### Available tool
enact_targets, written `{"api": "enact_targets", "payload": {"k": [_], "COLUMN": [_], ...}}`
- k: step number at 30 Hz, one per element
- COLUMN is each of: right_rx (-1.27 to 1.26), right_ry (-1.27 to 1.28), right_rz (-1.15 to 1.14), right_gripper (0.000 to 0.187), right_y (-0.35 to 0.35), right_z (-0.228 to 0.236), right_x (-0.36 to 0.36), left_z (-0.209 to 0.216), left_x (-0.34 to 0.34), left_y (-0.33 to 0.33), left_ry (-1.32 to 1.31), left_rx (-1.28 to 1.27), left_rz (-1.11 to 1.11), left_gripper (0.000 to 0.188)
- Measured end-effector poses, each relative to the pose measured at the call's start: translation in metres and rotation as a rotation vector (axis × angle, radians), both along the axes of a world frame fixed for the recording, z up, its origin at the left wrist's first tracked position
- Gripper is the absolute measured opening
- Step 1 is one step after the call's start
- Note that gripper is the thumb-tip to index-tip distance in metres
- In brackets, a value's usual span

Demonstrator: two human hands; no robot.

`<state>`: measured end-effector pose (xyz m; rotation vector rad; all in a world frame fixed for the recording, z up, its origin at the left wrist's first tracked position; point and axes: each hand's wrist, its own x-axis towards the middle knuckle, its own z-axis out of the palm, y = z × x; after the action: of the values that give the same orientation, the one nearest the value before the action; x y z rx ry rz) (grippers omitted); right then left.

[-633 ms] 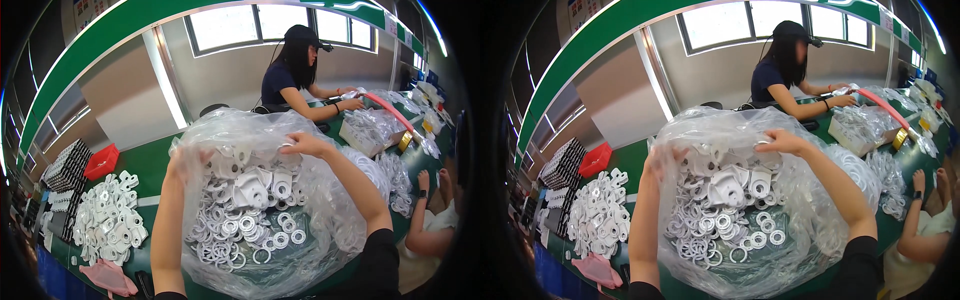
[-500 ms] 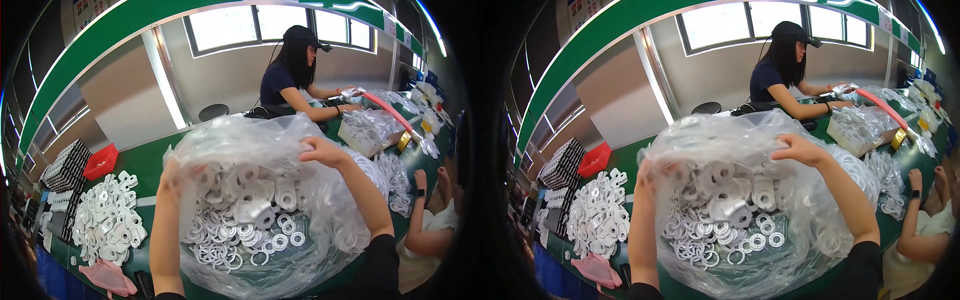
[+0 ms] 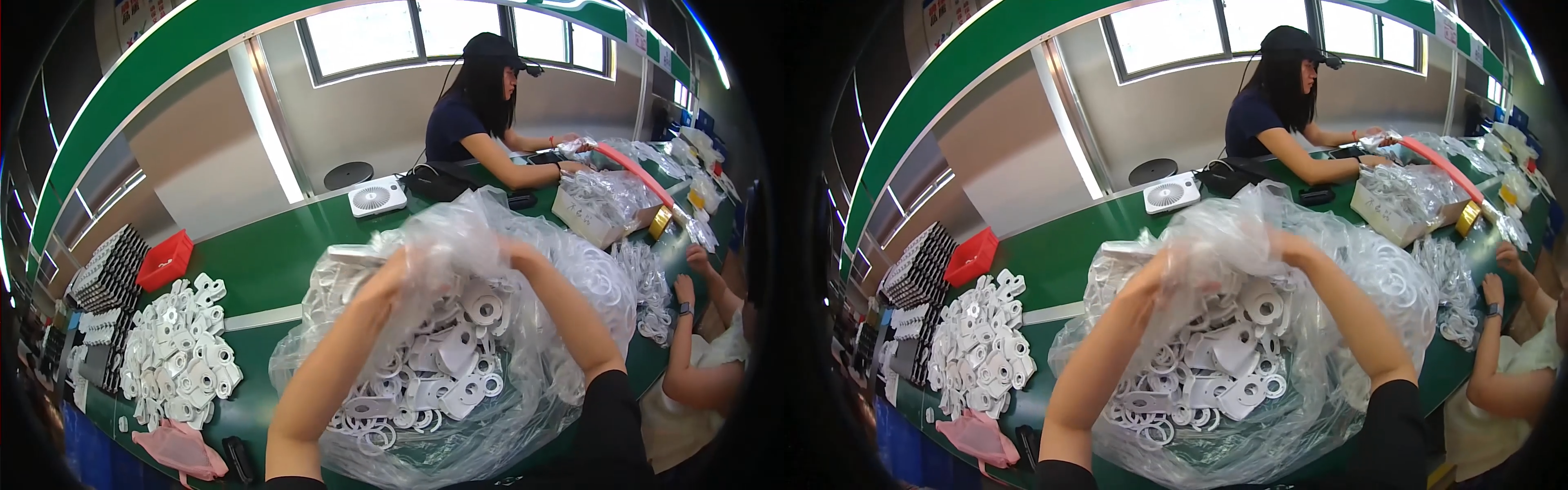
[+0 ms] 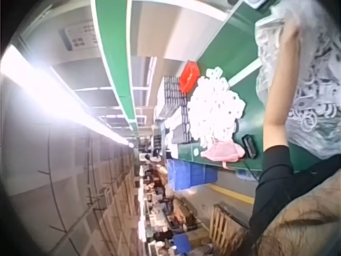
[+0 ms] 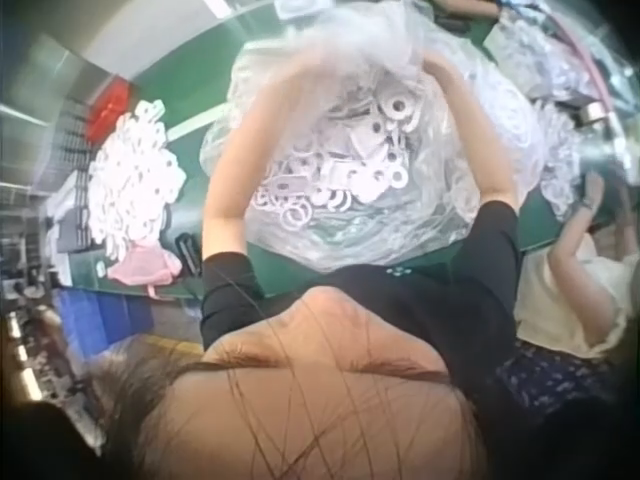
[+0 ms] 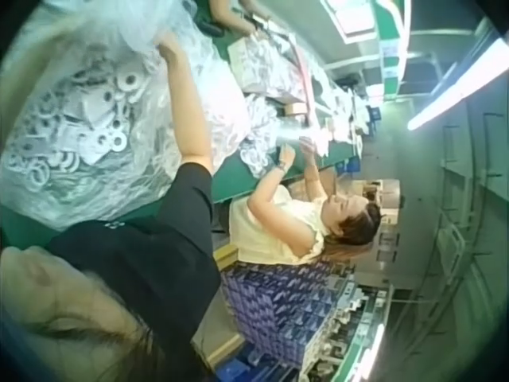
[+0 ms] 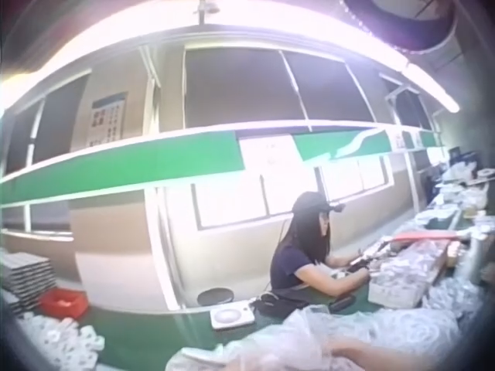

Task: Picking and inspecting small white plastic circular components from a large plastic bag on an assembly line.

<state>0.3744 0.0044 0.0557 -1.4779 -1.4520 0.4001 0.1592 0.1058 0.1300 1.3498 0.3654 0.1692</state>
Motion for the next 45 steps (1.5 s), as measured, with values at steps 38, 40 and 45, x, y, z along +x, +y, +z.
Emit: {"api": "enact_targets", "payload": {"k": [38,40,45], "right_rx": [-0.134,-0.143,0.154], "right_ry": [-0.823,-0.800,-0.781], "right_rz": [-0.292,-0.281,-0.350], "right_gripper": [0.030,0.030,0.025], "right_y": [-0.030,-0.030,-0.043], "right_z": [-0.009,-0.013,-0.011], "right_x": [-0.098,-0.094,-0.145], "left_z": [-0.125,-0.132,-0.138], "left_x": [-0.169,-0.158,-0.146], "left_y": [-0.068,-0.062,-0.040], "left_ry": [0.266,0.256,0.257], "left_rx": [1.511,1.553,1.572], "left_rz": [0.404,0.472,0.571], "left_gripper": [0.067,0.061,0.053]}}
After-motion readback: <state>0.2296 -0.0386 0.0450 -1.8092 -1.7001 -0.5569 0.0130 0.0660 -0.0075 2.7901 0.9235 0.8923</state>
